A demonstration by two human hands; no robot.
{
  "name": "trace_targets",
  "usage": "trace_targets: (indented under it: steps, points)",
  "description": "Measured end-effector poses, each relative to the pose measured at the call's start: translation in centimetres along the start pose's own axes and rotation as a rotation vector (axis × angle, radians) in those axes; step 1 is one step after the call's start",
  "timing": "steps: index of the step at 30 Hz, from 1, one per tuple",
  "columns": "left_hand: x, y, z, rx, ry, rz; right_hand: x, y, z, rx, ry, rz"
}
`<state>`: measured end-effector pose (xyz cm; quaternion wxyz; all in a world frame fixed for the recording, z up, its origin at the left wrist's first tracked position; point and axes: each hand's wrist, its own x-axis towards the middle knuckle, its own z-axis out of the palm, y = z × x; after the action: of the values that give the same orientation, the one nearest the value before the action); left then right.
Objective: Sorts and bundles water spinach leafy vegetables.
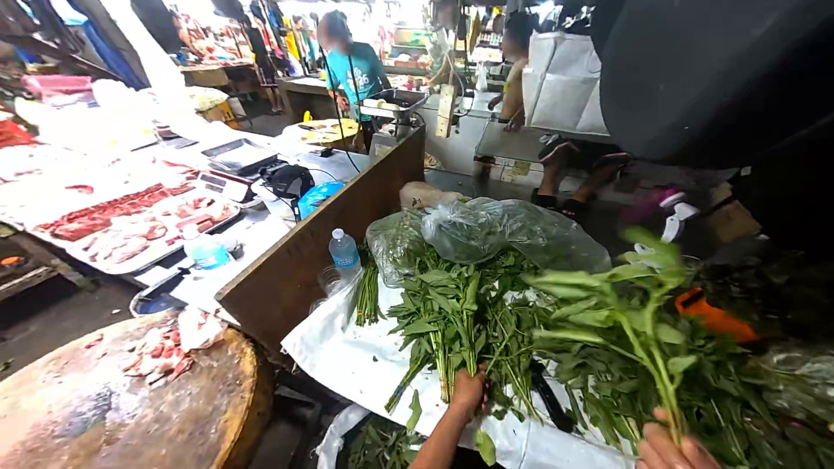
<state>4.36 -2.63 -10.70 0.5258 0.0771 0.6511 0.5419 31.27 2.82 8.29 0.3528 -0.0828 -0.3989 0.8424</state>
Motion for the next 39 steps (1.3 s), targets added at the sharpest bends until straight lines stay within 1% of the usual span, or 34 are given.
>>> trace_targets:
  steps: [1, 3, 5, 7, 9, 11, 12, 15, 17, 20, 22, 26, 29, 31, 33, 36, 39]
  points:
    - [0.0, -0.3, 0.0, 0.018, 0.001, 0.016, 0.1, 0.0, -0.4, 0.021, -0.015, -0.016]
    - [-0.8, -0.1, 0.0, 0.051, -0.012, 0.073, 0.5, 0.7, -1.5, 0.009, 0.029, 0.003]
    - [-2.5, 0.9, 0.1, 0.062, -0.036, 0.122, 1.1, 2.6, -2.3, -0.036, 0.164, 0.079]
    - [-5.0, 2.3, -0.1, 0.001, -0.068, 0.170, 1.9, 5.2, -2.9, -0.075, 0.343, 0.189]
    - [-7.5, 3.6, -0.6, -0.074, -0.110, 0.206, 2.8, 7.8, -3.7, -0.043, 0.497, 0.324]
    - [-9.7, 4.4, -1.4, -0.146, -0.141, 0.238, 3.3, 10.0, -3.8, -0.005, 0.595, 0.390]
    - [-10.6, 4.6, -1.8, -0.177, -0.152, 0.248, 3.5, 10.8, -3.5, -0.002, 0.608, 0.398]
    - [-12.7, 4.9, -3.2, -0.260, -0.173, 0.260, 4.1, 12.0, -1.5, -0.070, 0.574, 0.354]
    - [-13.2, 4.8, -3.9, -0.277, -0.157, 0.261, 4.7, 12.5, 0.1, -0.145, 0.530, 0.321]
    - [-12.8, 4.0, -4.7, -0.239, -0.125, 0.249, 5.7, 13.6, 1.6, -0.243, 0.445, 0.281]
    - [-13.0, 3.5, -4.7, -0.202, -0.139, 0.238, 6.2, 14.4, 2.2, -0.331, 0.397, 0.260]
    - [-13.8, 2.6, -4.3, -0.164, -0.200, 0.219, 6.5, 15.9, 3.0, -0.481, 0.328, 0.281]
    - [-13.5, 1.9, -4.2, -0.185, -0.205, 0.223, 6.4, 16.5, 3.1, -0.555, 0.296, 0.314]
    - [-13.2, 1.6, -4.1, -0.225, -0.164, 0.219, 6.4, 16.6, 2.9, -0.588, 0.307, 0.314]
    - [-13.0, 1.7, -4.4, -0.274, -0.094, 0.225, 6.5, 16.2, 2.7, -0.565, 0.355, 0.308]
    - [-12.8, 2.6, -5.4, -0.344, 0.000, 0.226, 6.7, 14.5, 2.6, -0.488, 0.452, 0.279]
    - [-12.8, 3.7, -6.8, -0.414, 0.034, 0.253, 6.8, 12.2, 1.6, -0.500, 0.512, 0.190]
